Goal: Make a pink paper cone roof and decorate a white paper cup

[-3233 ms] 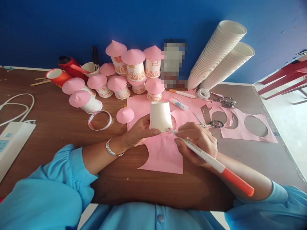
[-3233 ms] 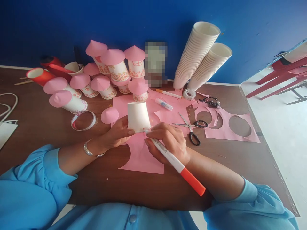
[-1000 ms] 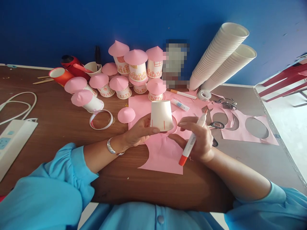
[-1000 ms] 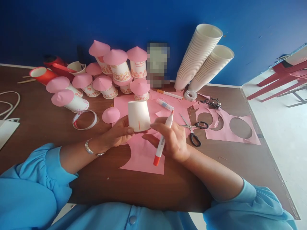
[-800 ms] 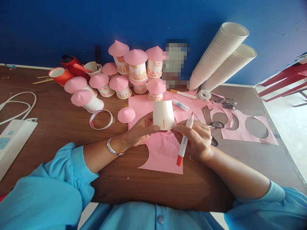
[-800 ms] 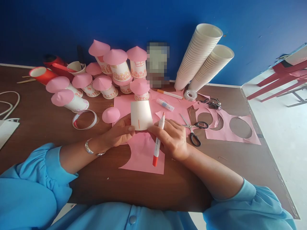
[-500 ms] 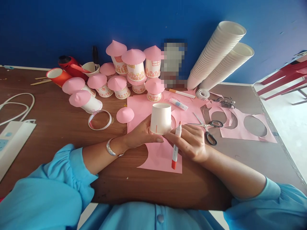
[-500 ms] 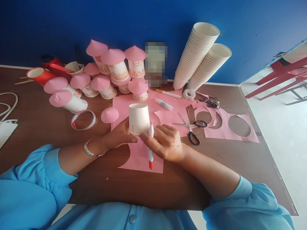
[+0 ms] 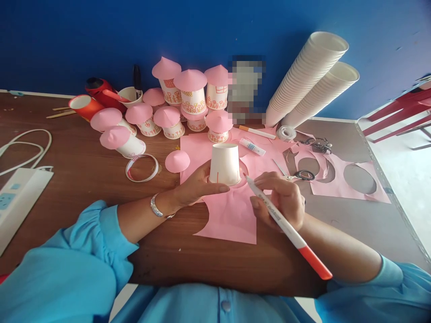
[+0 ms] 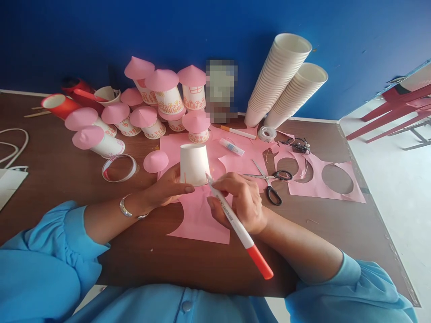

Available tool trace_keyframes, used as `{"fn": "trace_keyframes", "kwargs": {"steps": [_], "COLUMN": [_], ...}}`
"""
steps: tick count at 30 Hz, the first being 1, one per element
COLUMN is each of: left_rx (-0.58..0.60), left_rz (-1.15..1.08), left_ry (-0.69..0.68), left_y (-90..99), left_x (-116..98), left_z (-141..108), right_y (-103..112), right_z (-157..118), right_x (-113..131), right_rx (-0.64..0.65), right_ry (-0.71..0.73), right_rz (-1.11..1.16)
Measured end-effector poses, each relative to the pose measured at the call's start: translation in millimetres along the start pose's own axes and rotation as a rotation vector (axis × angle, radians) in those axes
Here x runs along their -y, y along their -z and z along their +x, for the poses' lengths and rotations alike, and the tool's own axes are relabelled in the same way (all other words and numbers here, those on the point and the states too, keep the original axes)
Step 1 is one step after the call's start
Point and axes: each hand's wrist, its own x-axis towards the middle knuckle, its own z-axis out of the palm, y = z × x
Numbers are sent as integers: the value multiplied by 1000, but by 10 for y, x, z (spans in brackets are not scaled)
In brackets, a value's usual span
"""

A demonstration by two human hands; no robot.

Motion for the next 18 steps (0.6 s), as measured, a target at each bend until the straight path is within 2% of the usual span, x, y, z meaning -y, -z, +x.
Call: {"fn": "trace_keyframes", "kwargs": {"steps": [2,7,18], "left_rx": [20,-12,-13], "left_rz": [-2,9,63], "left_ry": [-15,6,30], "left_y": [-9,-16,-35], "left_x": [-9,-16,-44], "left_z": [0,-8,-7], "right_y": [-29,-63,-78], "right_z": [-3,-14,-59], "right_x": [9,6,-1], "right_rx": [-6,-12,-53], "right_ry": [0,96,90], "right_rz": [43,-54,-115]}}
